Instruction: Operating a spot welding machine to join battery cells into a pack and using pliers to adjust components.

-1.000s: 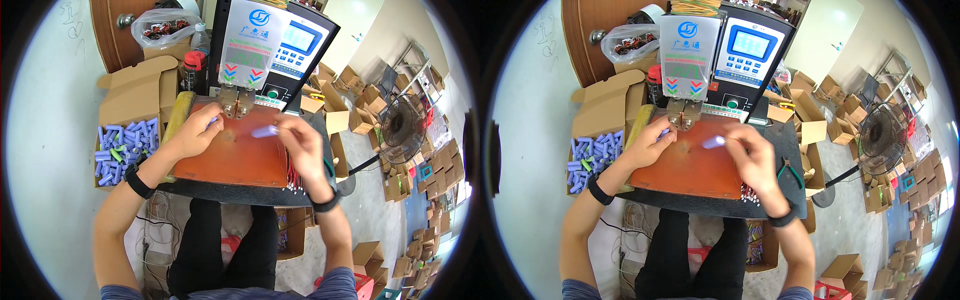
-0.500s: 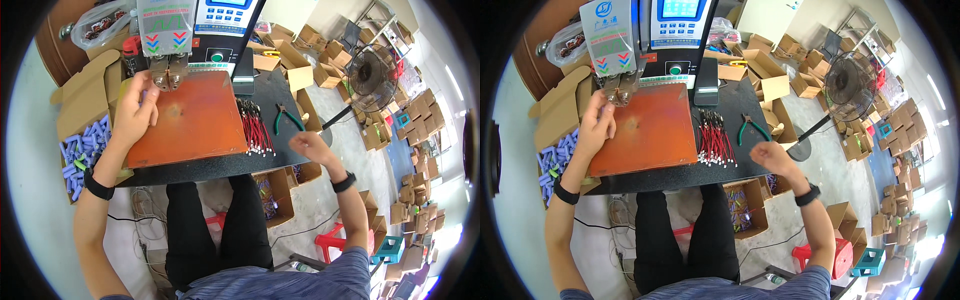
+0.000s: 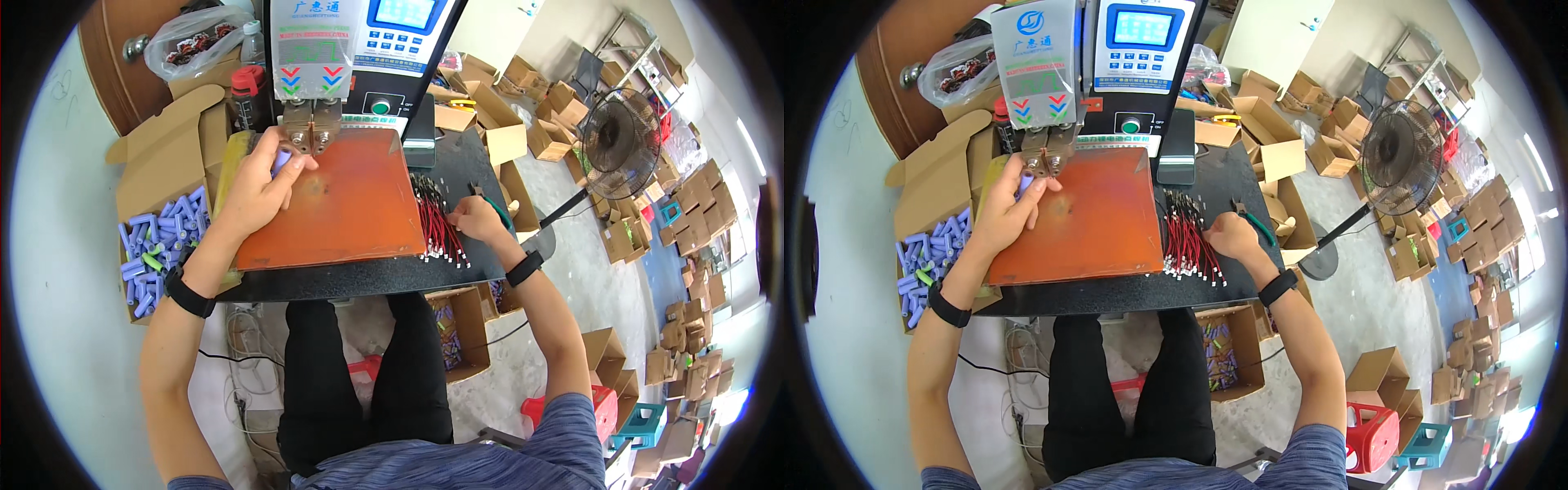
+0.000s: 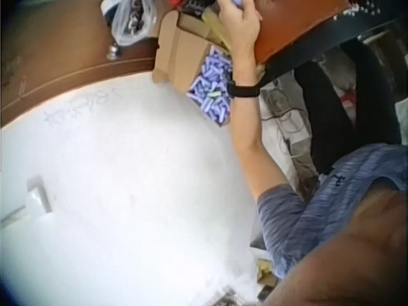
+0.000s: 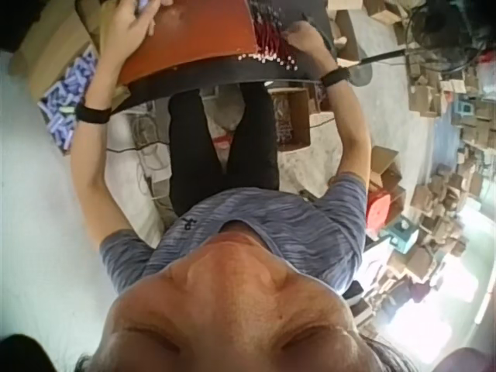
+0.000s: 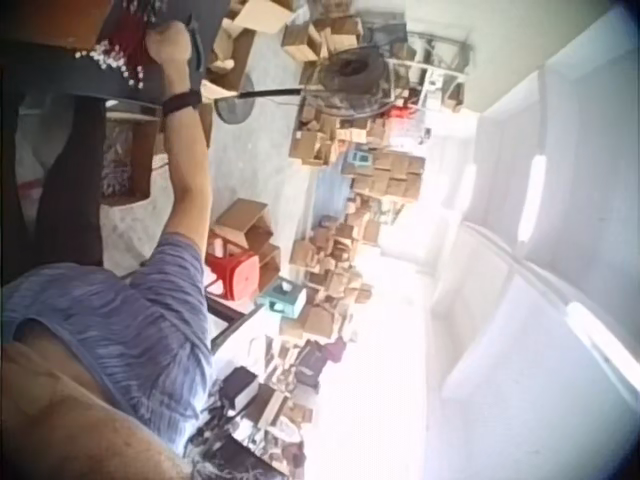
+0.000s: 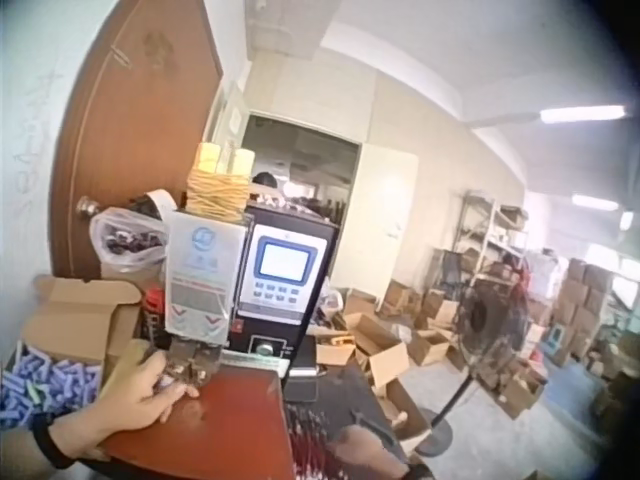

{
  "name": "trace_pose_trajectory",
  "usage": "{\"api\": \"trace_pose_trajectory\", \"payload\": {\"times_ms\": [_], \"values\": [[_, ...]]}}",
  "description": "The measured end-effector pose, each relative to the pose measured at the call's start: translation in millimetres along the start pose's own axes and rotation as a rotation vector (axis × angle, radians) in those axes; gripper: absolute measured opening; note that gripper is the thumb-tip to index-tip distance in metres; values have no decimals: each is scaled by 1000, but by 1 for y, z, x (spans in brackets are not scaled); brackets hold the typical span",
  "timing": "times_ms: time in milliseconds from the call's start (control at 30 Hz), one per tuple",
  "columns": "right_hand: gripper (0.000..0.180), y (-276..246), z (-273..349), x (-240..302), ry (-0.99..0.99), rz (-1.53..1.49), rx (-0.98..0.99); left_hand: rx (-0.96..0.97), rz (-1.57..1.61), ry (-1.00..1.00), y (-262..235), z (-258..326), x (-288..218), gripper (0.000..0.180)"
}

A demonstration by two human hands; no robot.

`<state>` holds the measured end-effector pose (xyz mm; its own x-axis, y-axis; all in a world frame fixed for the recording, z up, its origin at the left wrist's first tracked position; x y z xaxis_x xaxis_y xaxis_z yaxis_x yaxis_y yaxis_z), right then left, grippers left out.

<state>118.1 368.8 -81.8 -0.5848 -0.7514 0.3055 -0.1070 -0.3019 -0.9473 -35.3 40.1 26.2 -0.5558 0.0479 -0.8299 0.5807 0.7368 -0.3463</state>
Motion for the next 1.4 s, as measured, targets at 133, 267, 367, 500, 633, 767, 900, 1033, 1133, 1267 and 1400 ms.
{"api": "trace_pose_trajectory", "payload": {"times_ms": [133, 267, 367, 500, 633, 767, 900, 1033, 1133, 1267, 1400], "values": [[15, -8, -3, -3, 88, -379, 244, 2, -177, 201, -4, -2, 2, 21], [11, -13, -5, -16, 152, -572, 304, 16, -109, 24, -2, -2, 5, 22], [10, -15, -4, -19, 205, -719, 326, 11, -156, 147, 0, 0, -4, 22], [10, -14, -8, -22, 168, -661, 319, 16, -250, 208, -3, 0, -12, 20], [7, -6, -10, -12, 106, -778, 256, 27, -236, 167, -2, 3, -13, 16], [5, -5, -16, -8, 149, -631, 233, 10, -183, 211, 0, 2, -13, 16], [9, -8, -24, -8, 71, -218, 140, 41, -158, 202, 2, 0, -7, 17], [9, -15, -24, -2, -12, -122, 125, 34, -187, 306, 0, -3, -11, 17], [10, -20, -15, 0, 140, -313, 184, 65, -172, 189, 0, 1, -8, 16], [12, -23, -4, 12, 222, -390, 228, 31, -179, 191, -3, 3, -6, 18], [18, -30, 4, 9, 162, -235, 225, 35, -186, 264, 1, 1, -14, 21]]}}
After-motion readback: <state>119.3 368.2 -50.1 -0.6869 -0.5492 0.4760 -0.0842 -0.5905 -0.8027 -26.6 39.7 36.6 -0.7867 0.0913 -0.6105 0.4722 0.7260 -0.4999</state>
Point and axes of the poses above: each hand's wrist, its own z-axis away from the middle knuckle, its own y-axis out of the palm, x = y × z, the point moved 6 cm from there along -z, towards the middle knuckle, and after that the axes turned 5 degrees about y, right-handed, at the moved point
